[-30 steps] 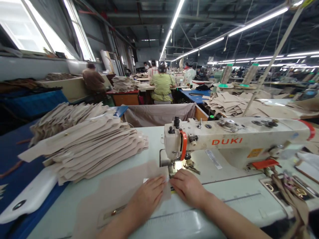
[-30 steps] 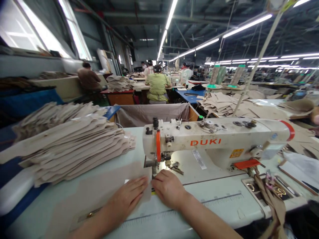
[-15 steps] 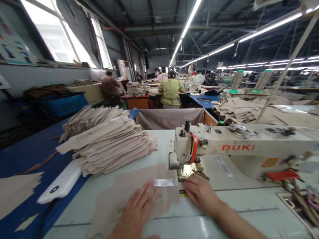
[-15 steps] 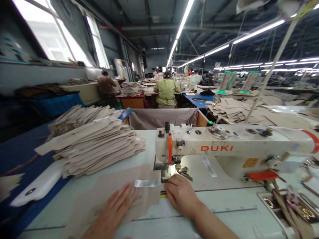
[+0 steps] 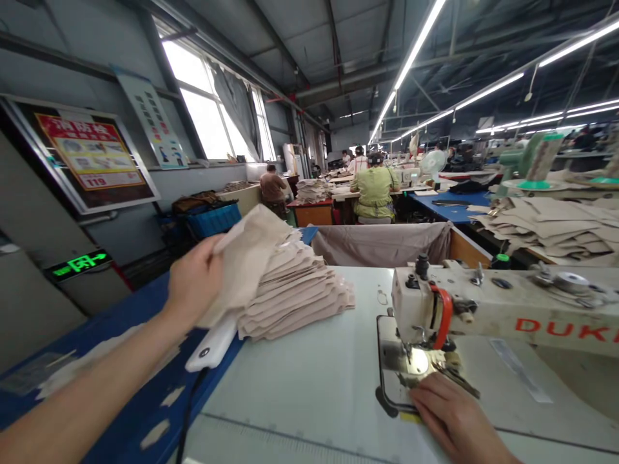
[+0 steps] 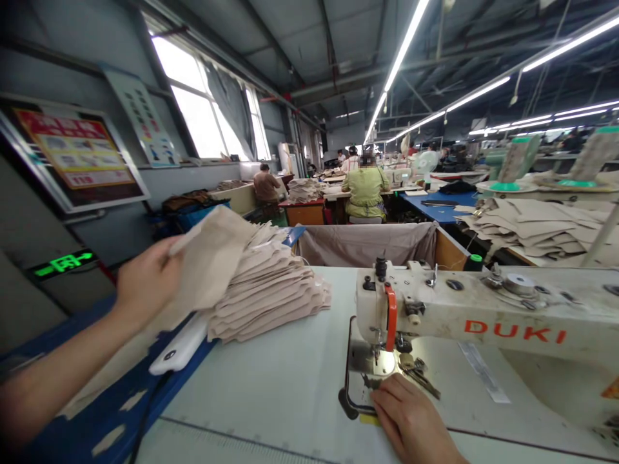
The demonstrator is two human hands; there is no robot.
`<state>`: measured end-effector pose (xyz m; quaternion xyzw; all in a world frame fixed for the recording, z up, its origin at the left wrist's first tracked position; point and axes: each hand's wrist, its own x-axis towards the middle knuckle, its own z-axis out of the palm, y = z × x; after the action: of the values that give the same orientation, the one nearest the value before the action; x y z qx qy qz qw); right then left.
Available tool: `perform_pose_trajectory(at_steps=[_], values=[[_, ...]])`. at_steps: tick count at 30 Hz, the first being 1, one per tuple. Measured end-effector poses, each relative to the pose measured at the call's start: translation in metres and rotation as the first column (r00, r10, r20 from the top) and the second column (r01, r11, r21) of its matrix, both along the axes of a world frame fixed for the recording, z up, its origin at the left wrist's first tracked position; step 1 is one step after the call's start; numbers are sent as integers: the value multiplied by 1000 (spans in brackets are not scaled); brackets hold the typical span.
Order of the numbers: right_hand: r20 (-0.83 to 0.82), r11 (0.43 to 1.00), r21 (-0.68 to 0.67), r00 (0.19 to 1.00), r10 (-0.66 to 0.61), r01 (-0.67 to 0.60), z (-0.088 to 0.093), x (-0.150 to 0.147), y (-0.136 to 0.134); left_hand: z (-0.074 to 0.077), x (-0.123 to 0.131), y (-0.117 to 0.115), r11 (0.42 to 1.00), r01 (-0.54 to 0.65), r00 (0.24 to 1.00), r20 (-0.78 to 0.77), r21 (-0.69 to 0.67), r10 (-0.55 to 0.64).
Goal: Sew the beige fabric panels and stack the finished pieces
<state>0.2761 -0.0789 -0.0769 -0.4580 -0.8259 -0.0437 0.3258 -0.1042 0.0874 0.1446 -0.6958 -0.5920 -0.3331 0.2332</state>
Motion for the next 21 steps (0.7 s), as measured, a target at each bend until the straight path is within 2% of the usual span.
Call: perform_pose_trajectory(at_steps=[1, 2, 3, 4, 7, 10, 12, 15, 18, 21], values=[[5, 1000, -12, 1000, -2, 2, -1, 1, 1, 15, 3, 19, 1000, -5, 1000, -4, -3, 5], [6, 1000, -23, 1000, -6, 6, -1, 1, 1, 23, 6, 36, 1000, 6, 1000, -20, -26, -7], [6, 999, -31, 1000, -9, 9, -2, 1, 1, 24, 11, 51, 998, 23, 999, -42, -65, -26], [5, 999, -36, 1000, -15, 15, -2, 1, 2, 19, 15, 65, 993, 34, 997, -63, -114, -41], [3, 999, -39, 999, -34, 34, -1, 0, 2, -18, 25, 95, 966, 37, 993, -99, -257, -65], [-5, 998, -35, 999, -53, 53, -1, -1, 2, -56, 26, 107, 936, 48, 990, -105, -348, -89], [-3, 998, -26, 999, -51, 51, -3, 0, 2, -67, 18, 107, 926, 57, 989, -104, -374, -103], [28, 1000, -13, 999, -25, 25, -4, 3, 2, -62, -12, 95, 917, 64, 988, -104, -394, -114], [58, 998, 62, 998, 18, -22, -2, 7, 2, -48, -64, 70, 914, 20, 994, -90, -405, -62], [76, 979, 192, 996, 54, -68, 3, 9, 5, -46, -127, 33, 910, -106, 994, -60, -401, 90]])
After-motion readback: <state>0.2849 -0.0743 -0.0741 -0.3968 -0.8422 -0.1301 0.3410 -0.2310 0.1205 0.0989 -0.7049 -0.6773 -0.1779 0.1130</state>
